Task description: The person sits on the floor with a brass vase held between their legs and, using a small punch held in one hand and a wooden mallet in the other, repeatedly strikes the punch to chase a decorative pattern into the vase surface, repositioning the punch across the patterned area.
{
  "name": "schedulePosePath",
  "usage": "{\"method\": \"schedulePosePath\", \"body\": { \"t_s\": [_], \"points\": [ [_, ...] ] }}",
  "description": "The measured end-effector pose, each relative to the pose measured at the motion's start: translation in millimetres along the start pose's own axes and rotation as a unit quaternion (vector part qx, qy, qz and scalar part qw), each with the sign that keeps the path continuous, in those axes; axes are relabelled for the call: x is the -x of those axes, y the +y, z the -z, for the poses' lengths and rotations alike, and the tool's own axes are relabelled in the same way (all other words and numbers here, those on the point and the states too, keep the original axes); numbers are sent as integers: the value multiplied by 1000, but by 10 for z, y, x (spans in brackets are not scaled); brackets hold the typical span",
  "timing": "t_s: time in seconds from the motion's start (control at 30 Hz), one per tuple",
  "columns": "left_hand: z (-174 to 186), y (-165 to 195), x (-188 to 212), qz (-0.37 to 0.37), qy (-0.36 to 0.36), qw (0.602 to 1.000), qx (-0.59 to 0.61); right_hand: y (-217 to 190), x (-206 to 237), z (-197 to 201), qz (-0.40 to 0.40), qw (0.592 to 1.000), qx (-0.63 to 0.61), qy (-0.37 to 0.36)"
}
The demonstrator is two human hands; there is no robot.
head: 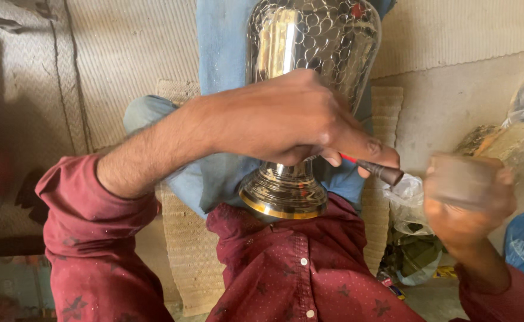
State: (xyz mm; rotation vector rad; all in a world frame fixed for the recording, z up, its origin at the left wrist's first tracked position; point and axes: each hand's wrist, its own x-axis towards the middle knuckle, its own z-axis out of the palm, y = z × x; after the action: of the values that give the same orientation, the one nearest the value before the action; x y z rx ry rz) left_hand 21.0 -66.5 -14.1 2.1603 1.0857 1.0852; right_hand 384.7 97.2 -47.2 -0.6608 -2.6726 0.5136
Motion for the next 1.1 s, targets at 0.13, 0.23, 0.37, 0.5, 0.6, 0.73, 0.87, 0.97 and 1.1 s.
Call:
{"method": "schedulePosePath", "body": {
  "t_s": [0.13,0.23,0.37,0.5,0.6,0.73,0.87,0.97,1.1],
  "points": [
    [-115,55,132,38,75,996,-17,178,-30,4,8,996,-92,-16],
    [-147,138,262,62,133,989,-22,253,-36,135,-27,990,-133,-26],
    [-325,265,322,140,254,957,-21,350,-123,294,-75,989,-109,-72],
    [-447,238,371,125,293,946,-53,425,-454,402,-81,987,-4,-136],
    [-531,198,395,125,323,935,-81,369,-803,393,35,982,53,-181],
    [-721,280,373,165,411,892,-90,172,-1226,585,79,960,-48,-265],
    [-805,386,341,197,486,850,-51,-52,-1480,661,88,940,-74,-321],
    [-832,452,306,264,504,821,-52,-227,-1590,662,97,924,-80,-360],
    [-931,447,324,222,547,807,13,-457,-1686,723,105,914,-84,-383]
  ]
}}
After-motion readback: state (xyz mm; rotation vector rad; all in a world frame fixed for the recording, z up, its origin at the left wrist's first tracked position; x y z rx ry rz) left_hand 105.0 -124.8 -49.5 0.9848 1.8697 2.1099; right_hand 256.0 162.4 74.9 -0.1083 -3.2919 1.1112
